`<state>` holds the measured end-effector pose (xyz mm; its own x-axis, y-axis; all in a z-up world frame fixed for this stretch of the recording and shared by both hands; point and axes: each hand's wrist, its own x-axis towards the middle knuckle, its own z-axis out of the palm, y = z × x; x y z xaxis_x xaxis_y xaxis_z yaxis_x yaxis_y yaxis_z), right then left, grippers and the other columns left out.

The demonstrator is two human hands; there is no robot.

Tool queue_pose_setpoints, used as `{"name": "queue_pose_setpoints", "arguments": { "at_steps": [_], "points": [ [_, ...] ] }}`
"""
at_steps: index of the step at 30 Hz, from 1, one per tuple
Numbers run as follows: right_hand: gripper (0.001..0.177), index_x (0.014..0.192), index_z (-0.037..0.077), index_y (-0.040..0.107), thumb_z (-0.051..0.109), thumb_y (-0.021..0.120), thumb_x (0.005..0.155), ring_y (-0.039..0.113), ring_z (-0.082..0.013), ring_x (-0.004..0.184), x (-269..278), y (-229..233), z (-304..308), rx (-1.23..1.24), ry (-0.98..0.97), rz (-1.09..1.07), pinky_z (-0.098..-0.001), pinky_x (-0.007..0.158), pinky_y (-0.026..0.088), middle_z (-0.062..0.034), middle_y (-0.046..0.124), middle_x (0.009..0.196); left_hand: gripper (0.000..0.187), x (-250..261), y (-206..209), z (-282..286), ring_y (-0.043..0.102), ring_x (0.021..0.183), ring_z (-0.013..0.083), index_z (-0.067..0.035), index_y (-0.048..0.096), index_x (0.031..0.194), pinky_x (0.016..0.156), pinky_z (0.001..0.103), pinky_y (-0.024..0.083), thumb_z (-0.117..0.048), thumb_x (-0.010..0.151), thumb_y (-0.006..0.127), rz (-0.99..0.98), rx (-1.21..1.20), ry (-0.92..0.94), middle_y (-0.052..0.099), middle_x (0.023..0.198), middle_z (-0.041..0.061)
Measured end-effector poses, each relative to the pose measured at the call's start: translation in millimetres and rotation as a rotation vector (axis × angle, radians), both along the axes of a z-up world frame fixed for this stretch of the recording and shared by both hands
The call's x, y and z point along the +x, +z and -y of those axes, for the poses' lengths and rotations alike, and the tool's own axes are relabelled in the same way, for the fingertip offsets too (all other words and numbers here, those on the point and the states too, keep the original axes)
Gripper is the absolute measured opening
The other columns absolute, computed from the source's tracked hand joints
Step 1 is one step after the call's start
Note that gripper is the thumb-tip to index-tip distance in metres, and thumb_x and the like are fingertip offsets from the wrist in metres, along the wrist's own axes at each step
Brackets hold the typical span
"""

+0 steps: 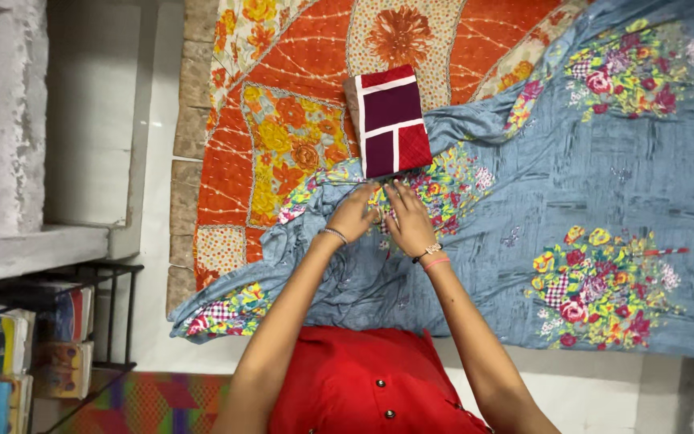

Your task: The person picks up several folded items of clothing, including shirts and trousers, from a bed and stacks them into different sections of a storage shelf.

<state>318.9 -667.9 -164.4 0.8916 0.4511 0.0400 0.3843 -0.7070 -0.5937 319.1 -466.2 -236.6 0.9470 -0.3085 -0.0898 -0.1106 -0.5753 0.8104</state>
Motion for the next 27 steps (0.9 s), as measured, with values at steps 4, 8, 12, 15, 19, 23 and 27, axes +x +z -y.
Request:
{"name": "queue_pose_setpoints", "arguments": {
  "at_steps": [4,8,12,15,19,23,27],
  "points": [
    [0.066,0.152,0.005,0.043,0.024,0.066,0.093,0.042,-0.0440,0.142,19,-35,6,0.033,0.014,-0.067,-0.0500,0.120,0.033,-0.0258,0.043,0.155,0.051,36,-78,7,0.061,0.124,0.0387,0.003,0.058,0.137,0.107,0.043,0.046,-0.023,0.093,0.064,-0.065,-0.072,0.338,0.064,0.131,0.025],
    [0.066,0.152,0.005,0.045,0.025,0.066,0.093,0.044,-0.0440,0.141,32,-68,12,0.101,-0.040,-0.178,-0.0472,0.118,0.035,-0.0259,0.043,0.156,0.039,64,-111,18,0.074,0.103,0.0304,-0.003,0.071,0.124,0.091,0.040,0.056,-0.023,0.092,0.063,-0.356,-0.088,0.562,0.076,0.109,0.017],
    [0.059,0.148,0.003,0.050,0.027,0.066,0.096,0.049,-0.0440,0.139,37,-110,19,0.192,-0.122,-0.212,-0.0460,0.115,0.040,-0.0265,0.051,0.150,0.039,79,-122,22,0.075,0.089,0.0231,0.001,0.067,0.122,0.081,0.036,0.056,-0.023,0.091,0.069,-0.424,-0.156,0.710,0.078,0.100,0.014],
    [0.053,0.141,0.004,0.059,0.031,0.067,0.096,0.063,-0.0366,0.120,38,-134,16,0.175,-0.263,-0.400,-0.0418,0.102,0.050,-0.0224,0.064,0.134,0.040,90,-123,21,0.067,0.059,0.0222,-0.007,0.058,0.120,0.056,0.035,0.055,-0.025,0.087,0.074,-0.701,-0.439,0.868,0.071,0.086,0.007],
    [0.051,0.137,-0.001,0.067,0.037,0.065,0.102,0.070,-0.0252,0.089,44,-141,-2,0.532,-0.527,-0.914,-0.0349,0.079,0.055,-0.0216,0.075,0.114,0.042,92,-118,14,0.061,0.048,0.0147,0.002,0.063,0.086,0.044,0.029,0.049,-0.037,0.091,0.078,-0.755,-0.437,0.801,0.063,0.068,0.006],
    [0.044,0.121,-0.003,0.066,0.037,0.058,0.103,0.072,-0.0230,0.097,61,-119,-21,1.061,-0.709,-1.158,-0.0365,0.089,0.058,-0.0143,0.073,0.112,0.034,92,-89,17,0.062,0.048,0.0129,-0.004,0.064,0.081,0.046,0.026,0.050,-0.034,0.093,0.074,-0.781,-0.695,0.737,0.064,0.065,0.004],
    [0.032,0.119,-0.001,0.061,0.025,0.060,0.100,0.071,-0.0274,0.097,90,-101,-38,1.526,-0.964,-1.052,-0.0458,0.090,0.059,-0.0144,0.071,0.109,0.031,81,-63,25,0.058,0.051,0.0109,-0.006,0.064,0.081,0.050,0.026,0.048,-0.031,0.097,0.072,-0.721,-0.806,0.628,0.061,0.064,0.002]
  ]
}}
